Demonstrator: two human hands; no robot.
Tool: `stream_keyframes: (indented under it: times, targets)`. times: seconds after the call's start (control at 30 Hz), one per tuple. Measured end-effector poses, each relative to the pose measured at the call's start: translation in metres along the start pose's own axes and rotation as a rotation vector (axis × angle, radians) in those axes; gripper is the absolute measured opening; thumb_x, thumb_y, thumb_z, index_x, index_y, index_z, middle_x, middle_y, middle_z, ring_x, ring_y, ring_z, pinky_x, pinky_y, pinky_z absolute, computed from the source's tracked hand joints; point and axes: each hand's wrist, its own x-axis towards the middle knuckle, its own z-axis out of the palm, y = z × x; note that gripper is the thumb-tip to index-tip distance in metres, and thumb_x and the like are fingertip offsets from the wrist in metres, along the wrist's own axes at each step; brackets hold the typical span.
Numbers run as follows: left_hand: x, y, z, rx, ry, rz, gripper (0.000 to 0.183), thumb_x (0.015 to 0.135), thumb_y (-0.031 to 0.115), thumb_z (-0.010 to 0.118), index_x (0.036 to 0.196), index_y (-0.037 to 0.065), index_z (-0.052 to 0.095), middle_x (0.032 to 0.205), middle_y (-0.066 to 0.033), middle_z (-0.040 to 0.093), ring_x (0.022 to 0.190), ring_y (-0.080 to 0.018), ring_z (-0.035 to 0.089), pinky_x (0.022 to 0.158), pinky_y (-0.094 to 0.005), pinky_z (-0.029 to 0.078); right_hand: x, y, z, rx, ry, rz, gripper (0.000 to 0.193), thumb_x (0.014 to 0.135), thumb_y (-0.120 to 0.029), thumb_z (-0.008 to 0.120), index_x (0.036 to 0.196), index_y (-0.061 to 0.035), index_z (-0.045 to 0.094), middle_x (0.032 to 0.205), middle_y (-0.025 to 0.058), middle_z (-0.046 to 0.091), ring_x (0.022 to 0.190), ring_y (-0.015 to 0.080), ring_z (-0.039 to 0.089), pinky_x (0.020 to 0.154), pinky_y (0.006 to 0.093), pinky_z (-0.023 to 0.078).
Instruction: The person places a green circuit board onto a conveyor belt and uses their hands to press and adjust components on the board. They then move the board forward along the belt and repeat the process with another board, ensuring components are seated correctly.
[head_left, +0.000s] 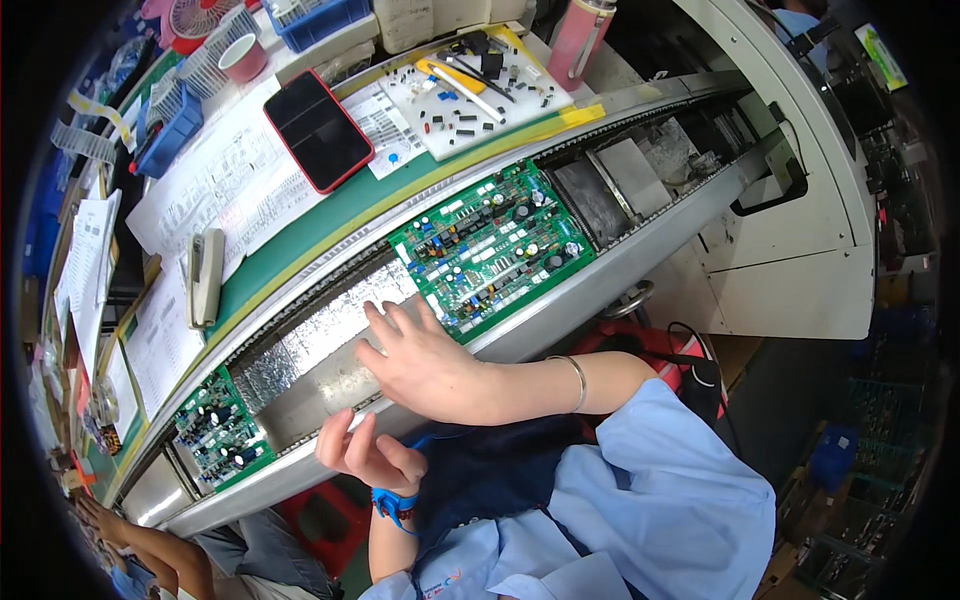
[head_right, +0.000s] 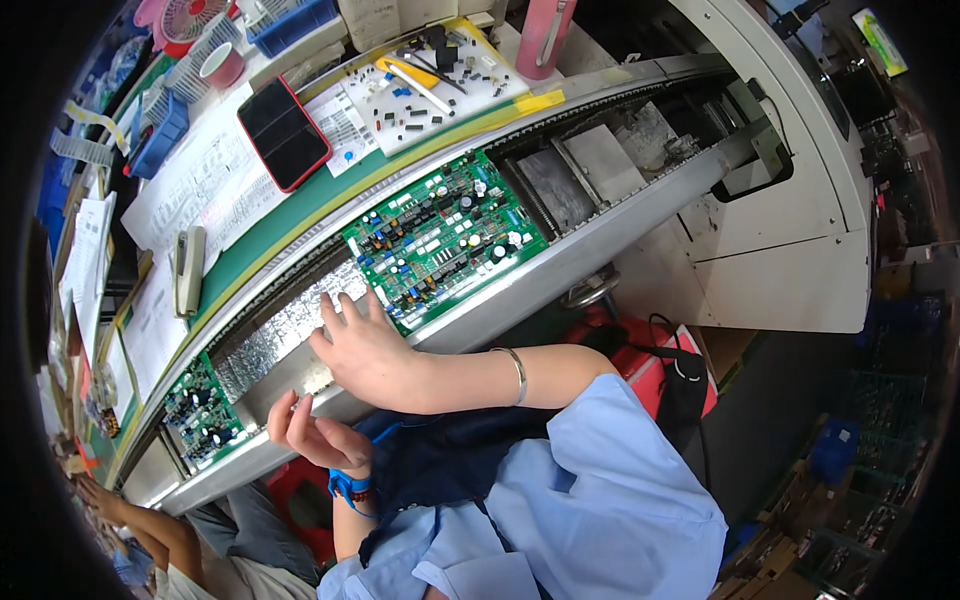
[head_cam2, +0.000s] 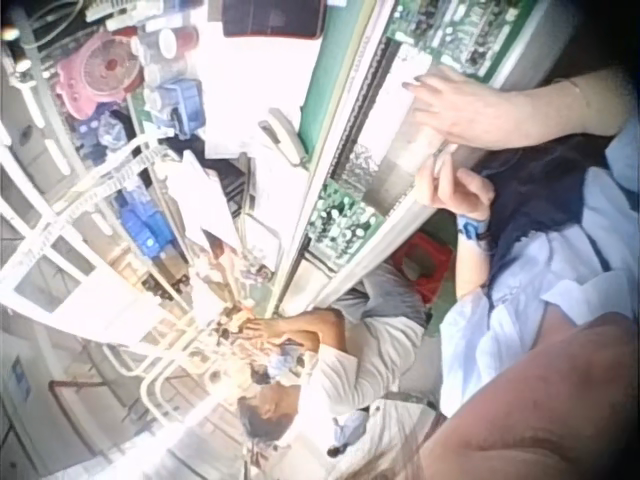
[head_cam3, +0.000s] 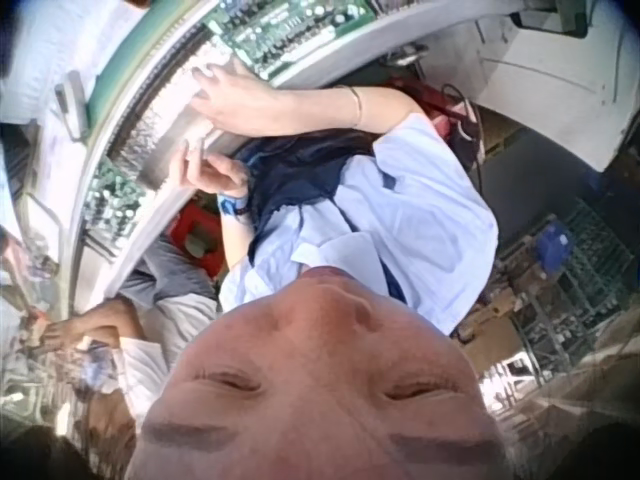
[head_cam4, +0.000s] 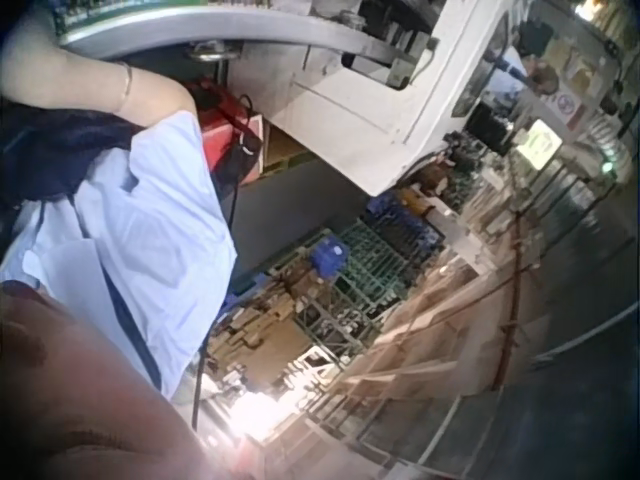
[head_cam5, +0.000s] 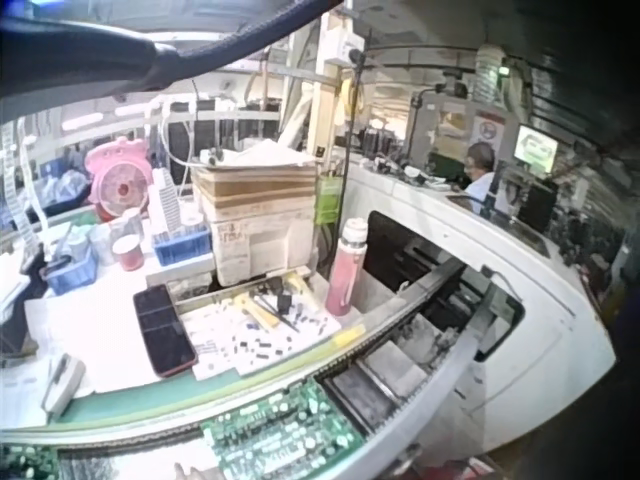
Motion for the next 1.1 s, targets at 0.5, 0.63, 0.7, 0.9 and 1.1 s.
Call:
stream_keyframes:
  times: [0.5, 0.63, 0.7, 0.9, 1.1]
  targets:
    - [0.008, -0.007, -0.005, -0.02, -0.034, 0.021, 0.027, 0.083, 0.013, 0.045, 0.108, 0.005, 0.054, 0.112, -0.0141, 0.046, 0.102, -0.0291, 0.046, 0.091, -0.0428, 0.035, -0.017, 0.065, -0.041, -0.068, 0.061, 0.244, 0.028, 0.08, -0.013, 0.06, 0.102, 0.0023, 0.052, 0.118, 0.0285, 0.046, 0.109, 0.0404, 0.045, 0.093, 0.0471, 0.04]
    - [0.01, -0.007, -0.007, -0.009, -0.046, 0.026, 0.027, 0.084, 0.013, 0.044, 0.109, 0.005, 0.053, 0.112, -0.0146, 0.047, 0.102, -0.0294, 0.046, 0.091, -0.0427, 0.035, -0.03, 0.097, -0.052, -0.14, 0.124, 0.312, 0.027, 0.08, -0.015, 0.058, 0.1, 0.0028, 0.055, 0.114, 0.0272, 0.05, 0.106, 0.0391, 0.048, 0.094, 0.0459, 0.04]
    - [0.012, -0.006, -0.009, -0.012, -0.052, 0.026, 0.028, 0.084, 0.013, 0.044, 0.109, 0.005, 0.053, 0.111, -0.0147, 0.047, 0.102, -0.0295, 0.047, 0.091, -0.0426, 0.036, -0.034, 0.109, -0.059, -0.162, 0.126, 0.361, 0.025, 0.08, -0.014, 0.058, 0.098, 0.0037, 0.055, 0.111, 0.0276, 0.05, 0.103, 0.0386, 0.049, 0.091, 0.0429, 0.043]
    - [0.014, -0.006, -0.008, -0.037, -0.068, 0.031, 0.028, 0.085, 0.013, 0.044, 0.11, 0.005, 0.052, 0.11, -0.0148, 0.048, 0.102, -0.0295, 0.047, 0.091, -0.0425, 0.036, -0.048, 0.146, -0.071, -0.239, 0.243, 0.421, 0.025, 0.081, -0.013, 0.058, 0.098, 0.0052, 0.052, 0.106, 0.0284, 0.05, 0.098, 0.0406, 0.053, 0.087, 0.0445, 0.046]
    - [0.015, -0.01, -0.012, -0.04, -0.082, 0.038, 0.028, 0.085, 0.012, 0.044, 0.111, 0.005, 0.052, 0.11, -0.0149, 0.048, 0.102, -0.0294, 0.047, 0.09, -0.0421, 0.036, -0.052, 0.167, -0.083, -0.253, 0.263, 0.524, 0.024, 0.082, -0.014, 0.058, 0.098, 0.0025, 0.051, 0.103, 0.024, 0.052, 0.094, 0.0384, 0.056, 0.082, 0.0447, 0.049]
